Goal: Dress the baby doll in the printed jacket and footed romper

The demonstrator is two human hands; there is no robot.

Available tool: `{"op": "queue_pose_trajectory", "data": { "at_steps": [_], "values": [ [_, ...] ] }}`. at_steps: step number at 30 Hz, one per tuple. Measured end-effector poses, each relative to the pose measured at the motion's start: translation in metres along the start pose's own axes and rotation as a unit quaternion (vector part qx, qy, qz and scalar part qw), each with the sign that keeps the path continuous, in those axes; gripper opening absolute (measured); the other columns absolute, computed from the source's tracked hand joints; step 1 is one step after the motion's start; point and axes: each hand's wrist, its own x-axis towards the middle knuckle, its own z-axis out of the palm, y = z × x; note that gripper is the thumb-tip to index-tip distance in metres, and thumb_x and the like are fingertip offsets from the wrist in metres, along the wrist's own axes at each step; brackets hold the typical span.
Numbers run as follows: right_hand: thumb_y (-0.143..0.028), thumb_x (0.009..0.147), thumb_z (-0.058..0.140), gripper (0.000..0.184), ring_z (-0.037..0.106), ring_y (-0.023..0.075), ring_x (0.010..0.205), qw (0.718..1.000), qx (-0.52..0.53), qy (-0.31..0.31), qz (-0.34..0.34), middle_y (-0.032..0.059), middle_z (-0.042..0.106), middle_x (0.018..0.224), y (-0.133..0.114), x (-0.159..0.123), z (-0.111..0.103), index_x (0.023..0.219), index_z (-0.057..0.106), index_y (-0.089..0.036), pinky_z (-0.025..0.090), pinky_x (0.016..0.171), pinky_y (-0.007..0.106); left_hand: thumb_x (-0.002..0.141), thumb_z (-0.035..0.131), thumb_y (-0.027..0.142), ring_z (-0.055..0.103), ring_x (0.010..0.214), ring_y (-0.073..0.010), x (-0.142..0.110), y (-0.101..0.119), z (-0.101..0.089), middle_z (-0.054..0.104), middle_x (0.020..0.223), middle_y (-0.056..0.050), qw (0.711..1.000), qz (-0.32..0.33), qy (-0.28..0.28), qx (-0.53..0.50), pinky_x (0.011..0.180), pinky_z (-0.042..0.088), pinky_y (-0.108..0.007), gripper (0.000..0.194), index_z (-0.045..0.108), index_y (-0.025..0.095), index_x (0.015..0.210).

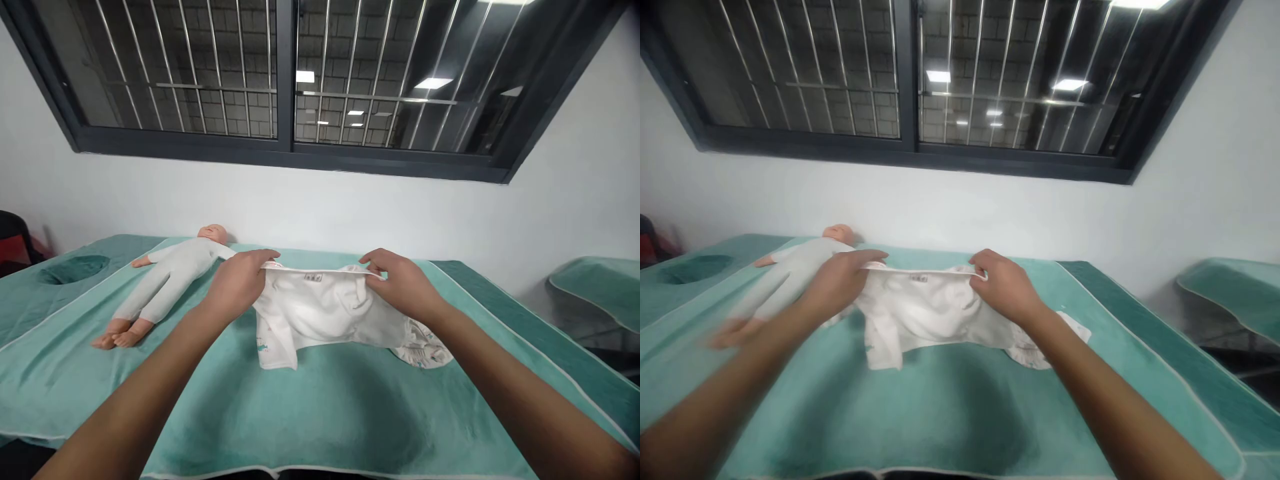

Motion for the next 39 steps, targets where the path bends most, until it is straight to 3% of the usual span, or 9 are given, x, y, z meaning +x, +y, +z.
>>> {"op": "queue_pose_trajectory", "data": {
  "at_steps": [5,8,12,17,19,22,28,35,39],
  "values": [
    [-0.042,0.079,0.070,0.054,0.062,0.0209,0.101,0.993,0.087,-0.067,-0.041,0.0026,0.064,0.121,-0.041,-0.006,0.046,0.127,0.050,-0.029,0.045,0.080,0.032,0.074,0.038,0.011,0.066,0.098,-0.0222,0.000,0.036,0.001,0.074,0.105,0.001,0.989,-0.002,-0.021,-0.144,0.082,0.049,-0.031,0.046,0.070,0.024,0.105],
    [-0.047,0.084,0.065,0.039,0.062,0.0173,0.088,0.988,0.101,-0.083,-0.082,-0.0014,0.067,0.102,-0.059,0.002,0.067,0.117,0.057,-0.030,0.042,0.071,0.028,0.072,0.040,0.012,0.065,0.096,-0.0212,-0.003,0.049,0.000,0.074,0.102,0.001,0.982,0.016,-0.041,-0.184,0.081,0.049,-0.030,0.043,0.070,0.023,0.100],
    [-0.035,0.090,0.055,0.016,0.054,0.0137,0.063,0.994,0.072,-0.054,-0.058,-0.0055,0.059,0.068,-0.056,0.020,0.065,0.101,0.063,-0.028,0.032,0.058,0.025,0.070,0.039,0.012,0.065,0.088,-0.0204,-0.007,0.044,-0.012,0.074,0.093,0.002,0.979,-0.014,-0.012,-0.204,0.071,0.048,-0.028,0.039,0.071,0.022,0.091],
    [-0.031,0.088,0.056,0.021,0.057,0.0151,0.075,0.991,0.122,0.006,-0.055,-0.0009,0.065,0.087,-0.059,0.022,0.053,0.108,0.059,-0.026,0.038,0.065,0.027,0.067,0.040,0.011,0.063,0.078,-0.0194,-0.009,0.038,-0.026,0.073,0.089,0.002,0.981,-0.067,0.084,-0.158,0.062,0.045,-0.027,0.041,0.073,0.023,0.088],
    [-0.040,0.085,0.062,0.030,0.058,0.0166,0.087,0.978,0.182,-0.034,-0.095,0.0016,0.065,0.102,-0.072,0.015,0.056,0.110,0.057,-0.026,0.041,0.070,0.027,0.067,0.040,0.010,0.062,0.074,-0.0177,-0.011,0.043,-0.026,0.073,0.087,0.002,0.984,-0.043,0.082,-0.153,0.062,0.045,-0.027,0.041,0.073,0.023,0.086],
    [-0.039,0.087,0.061,0.016,0.056,0.0144,0.074,0.973,0.160,-0.112,-0.126,-0.0025,0.063,0.086,-0.086,0.009,0.067,0.096,0.060,-0.025,0.038,0.065,0.026,0.069,0.041,0.010,0.062,0.074,-0.0165,-0.013,0.051,-0.026,0.071,0.085,0.002,0.981,-0.025,0.068,-0.178,0.062,0.046,-0.025,0.037,0.072,0.022,0.086],
    [-0.026,0.087,0.053,0.014,0.047,0.0124,0.058,0.993,0.098,-0.057,-0.036,-0.0056,0.054,0.065,-0.062,0.020,0.059,0.098,0.060,-0.027,0.029,0.055,0.024,0.076,0.046,0.016,0.062,0.080,-0.0171,-0.013,0.031,-0.031,0.069,0.095,0.001,0.977,-0.051,0.078,-0.191,0.061,0.045,-0.024,0.031,0.068,0.025,0.097],
    [-0.022,0.082,0.047,0.021,0.051,0.0169,0.064,0.998,-0.051,0.026,0.008,-0.0015,0.064,0.073,-0.033,0.022,0.038,0.096,0.063,-0.027,0.027,0.057,0.027,0.081,0.047,0.016,0.062,0.084,-0.0225,-0.015,0.013,-0.022,0.071,0.093,-0.001,0.989,0.006,0.107,0.101,0.065,0.039,-0.031,0.027,0.067,0.027,0.093],
    [-0.021,0.082,0.047,0.022,0.056,0.0181,0.071,0.997,-0.050,0.048,0.045,0.0001,0.068,0.082,-0.007,0.023,0.041,0.090,0.066,-0.025,0.032,0.060,0.027,0.078,0.045,0.010,0.062,0.089,-0.0207,-0.019,0.006,-0.021,0.068,0.101,-0.001,0.980,0.036,0.144,0.129,0.062,0.038,-0.028,0.028,0.065,0.025,0.090]
  ]
}}
